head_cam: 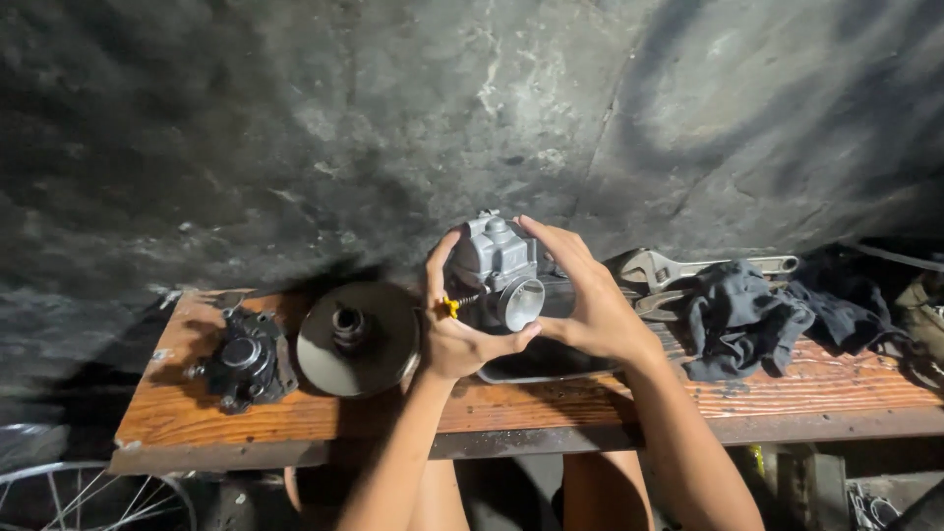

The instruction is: The person cleans a mechanical part with a cloth, then assembles it with another component. They use a screwdriver to tighten screws on the assembled unit and finish by wiping it with a cloth.

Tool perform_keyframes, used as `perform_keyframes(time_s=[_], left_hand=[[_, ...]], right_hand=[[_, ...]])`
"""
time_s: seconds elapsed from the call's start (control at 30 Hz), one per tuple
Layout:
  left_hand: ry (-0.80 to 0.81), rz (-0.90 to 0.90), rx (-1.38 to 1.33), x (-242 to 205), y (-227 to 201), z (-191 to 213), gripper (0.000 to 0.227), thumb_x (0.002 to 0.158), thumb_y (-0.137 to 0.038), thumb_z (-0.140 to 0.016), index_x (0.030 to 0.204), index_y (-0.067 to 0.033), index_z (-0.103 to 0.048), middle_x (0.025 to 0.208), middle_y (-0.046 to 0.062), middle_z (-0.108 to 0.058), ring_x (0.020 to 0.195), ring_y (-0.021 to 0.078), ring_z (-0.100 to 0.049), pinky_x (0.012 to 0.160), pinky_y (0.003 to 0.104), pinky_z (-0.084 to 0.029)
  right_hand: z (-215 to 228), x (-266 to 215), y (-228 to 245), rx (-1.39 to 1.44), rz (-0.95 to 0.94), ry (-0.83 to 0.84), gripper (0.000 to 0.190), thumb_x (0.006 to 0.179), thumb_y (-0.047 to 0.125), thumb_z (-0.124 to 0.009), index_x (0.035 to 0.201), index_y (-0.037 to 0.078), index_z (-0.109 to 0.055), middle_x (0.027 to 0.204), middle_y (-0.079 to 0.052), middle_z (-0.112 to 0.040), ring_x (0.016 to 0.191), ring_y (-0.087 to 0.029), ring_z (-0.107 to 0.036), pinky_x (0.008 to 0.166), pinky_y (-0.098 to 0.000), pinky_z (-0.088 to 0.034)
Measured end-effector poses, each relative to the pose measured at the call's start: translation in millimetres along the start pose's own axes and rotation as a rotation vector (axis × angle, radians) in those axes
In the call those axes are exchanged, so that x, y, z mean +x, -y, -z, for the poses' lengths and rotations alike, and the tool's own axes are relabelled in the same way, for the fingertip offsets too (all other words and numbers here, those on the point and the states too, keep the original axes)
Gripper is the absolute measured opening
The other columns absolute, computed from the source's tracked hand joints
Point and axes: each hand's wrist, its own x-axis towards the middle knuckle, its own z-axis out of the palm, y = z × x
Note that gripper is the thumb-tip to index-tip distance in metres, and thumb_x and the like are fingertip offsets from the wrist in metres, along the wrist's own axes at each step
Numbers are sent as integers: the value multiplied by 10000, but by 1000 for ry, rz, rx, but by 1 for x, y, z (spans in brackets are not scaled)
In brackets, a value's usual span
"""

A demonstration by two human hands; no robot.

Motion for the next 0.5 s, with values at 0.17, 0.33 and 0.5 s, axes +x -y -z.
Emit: perform_keyframes(time_s=[0.17,0.33,0.5], left_hand=[[-196,-77,45,-21,-20,33,1193,420,-220,-1033,1440,55,-479,1346,236,-617,1275,299,-614,1127,394,-450],[-356,-104,239,-50,-33,99,1222,394,-181,-1066,1430,77,-471,1372,256,-570,1308,325,-573,1160,421,-402],[-484,-164,451,-103,-15,137,1175,432,-89,-1053,1416,82,-435,1367,296,-521,1273,359,-587,1009,444,-499]], right_hand=[[-12,13,36,-44,114,51,965,671,182,-951,1494,-7,-483,1415,-242,-600,1350,-497,-511,1068,-635,-440],[-29,11,45,-59,98,33,632,753,123,-891,1336,36,-664,1261,-174,-730,1264,-480,-610,1025,-593,-488],[-76,20,56,-109,62,185,164,775,114,-806,926,64,-764,865,-175,-761,897,-440,-723,801,-531,-574]])
